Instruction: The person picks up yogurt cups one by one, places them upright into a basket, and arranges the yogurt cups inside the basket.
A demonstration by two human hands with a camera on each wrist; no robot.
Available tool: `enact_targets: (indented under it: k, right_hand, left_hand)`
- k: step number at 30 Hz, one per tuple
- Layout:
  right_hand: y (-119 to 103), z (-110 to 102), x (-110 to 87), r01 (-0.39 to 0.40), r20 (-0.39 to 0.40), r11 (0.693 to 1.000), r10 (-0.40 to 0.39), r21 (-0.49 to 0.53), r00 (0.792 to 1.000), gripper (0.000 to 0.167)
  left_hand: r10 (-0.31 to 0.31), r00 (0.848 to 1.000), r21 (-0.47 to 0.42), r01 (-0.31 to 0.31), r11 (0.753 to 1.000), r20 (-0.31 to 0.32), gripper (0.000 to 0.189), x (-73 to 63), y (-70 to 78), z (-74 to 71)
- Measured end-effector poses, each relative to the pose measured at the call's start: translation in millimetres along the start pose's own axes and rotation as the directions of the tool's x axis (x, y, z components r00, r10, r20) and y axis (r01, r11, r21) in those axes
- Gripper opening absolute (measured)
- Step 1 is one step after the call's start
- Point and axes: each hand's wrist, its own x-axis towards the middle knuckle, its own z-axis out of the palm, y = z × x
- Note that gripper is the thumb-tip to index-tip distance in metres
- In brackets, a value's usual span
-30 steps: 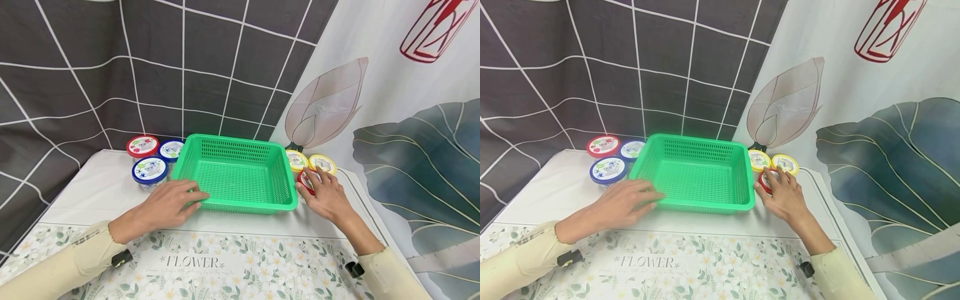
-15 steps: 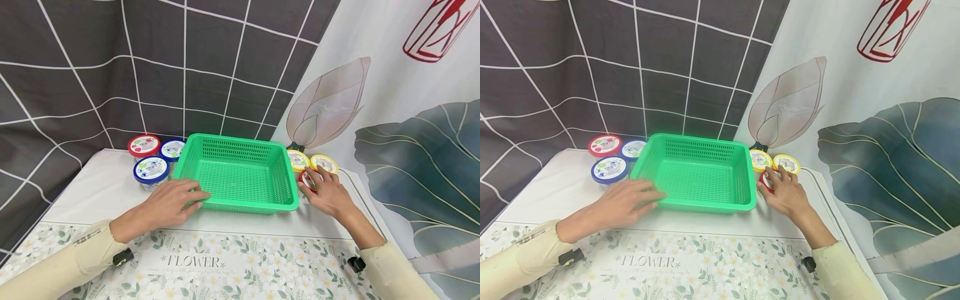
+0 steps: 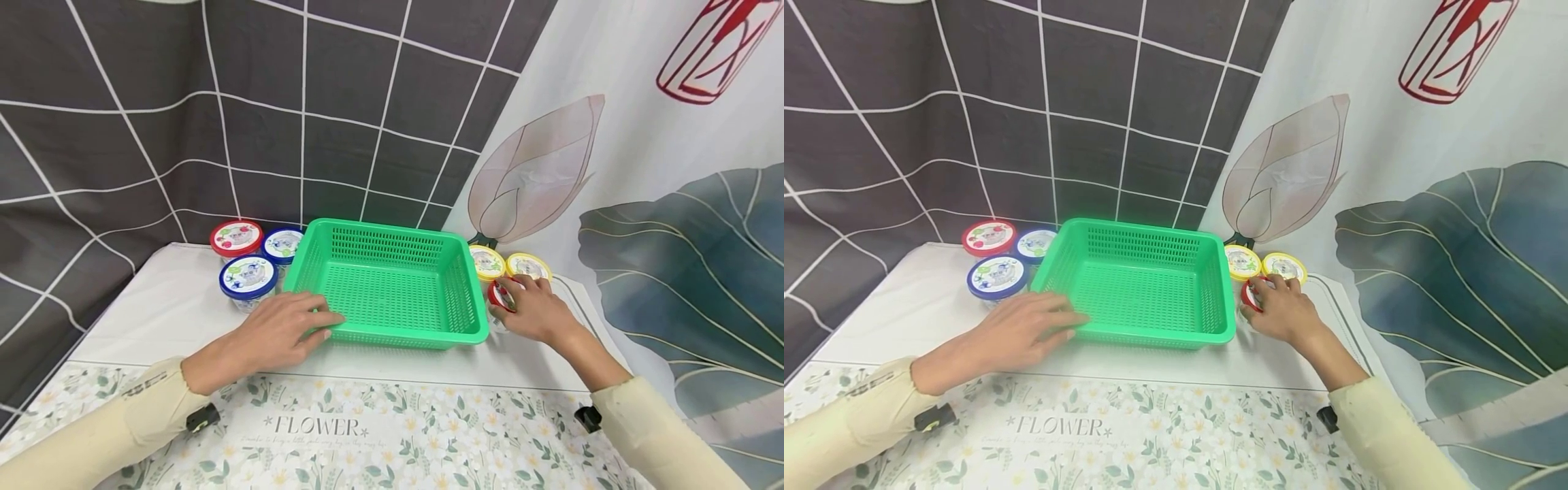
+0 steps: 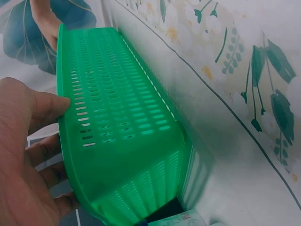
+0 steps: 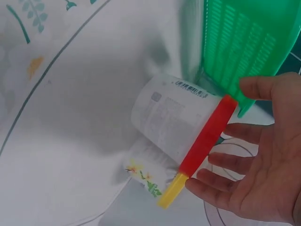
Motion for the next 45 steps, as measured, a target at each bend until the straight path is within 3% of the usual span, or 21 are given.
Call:
enact_targets:
  k: [16, 23, 31, 39, 45]
  right_hand:
    - [-2.8, 1.7, 2.1, 0.006, 0.063, 1.0, -0.004, -0.031, 0.998, 0.077]
    - [-2.7, -1.8, 5.0, 0.0, 0.082, 1.0, 0.001, -0.015, 0.997, 0.072]
    - [-1.7, -4.5, 5.5, -0.003, 0.106, 1.0, 0.003, 0.0, 0.994, 0.073]
    - [-1.2, -8.5, 8.7, 0.012, 0.093, 1.0, -0.01, -0.016, 0.996, 0.071]
    - [-0.9, -12.9, 12.9, 0.023, 0.117, 0.999, -0.02, -0.022, 0.993, 0.073]
  left_hand:
    - [-0.034, 0.998, -0.005, 0.034, 0.999, 0.056, 0.029, 1.7, 0.4, -3.0]
    - [-0.023, 0.998, 0.009, 0.023, 1.0, 0.054, 0.029, 1.0, 0.2, -3.7]
    - [-0.05, 0.997, -0.001, 0.05, 0.999, 0.064, 0.029, 0.3, 3.8, -1.9]
    - [-0.093, 0.988, -0.017, 0.096, 0.995, 0.119, 0.031, 1.8, 4.3, -4.2]
    - [-0.091, 0.986, -0.026, 0.095, 0.995, 0.137, 0.03, 3.1, 3.9, -6.5]
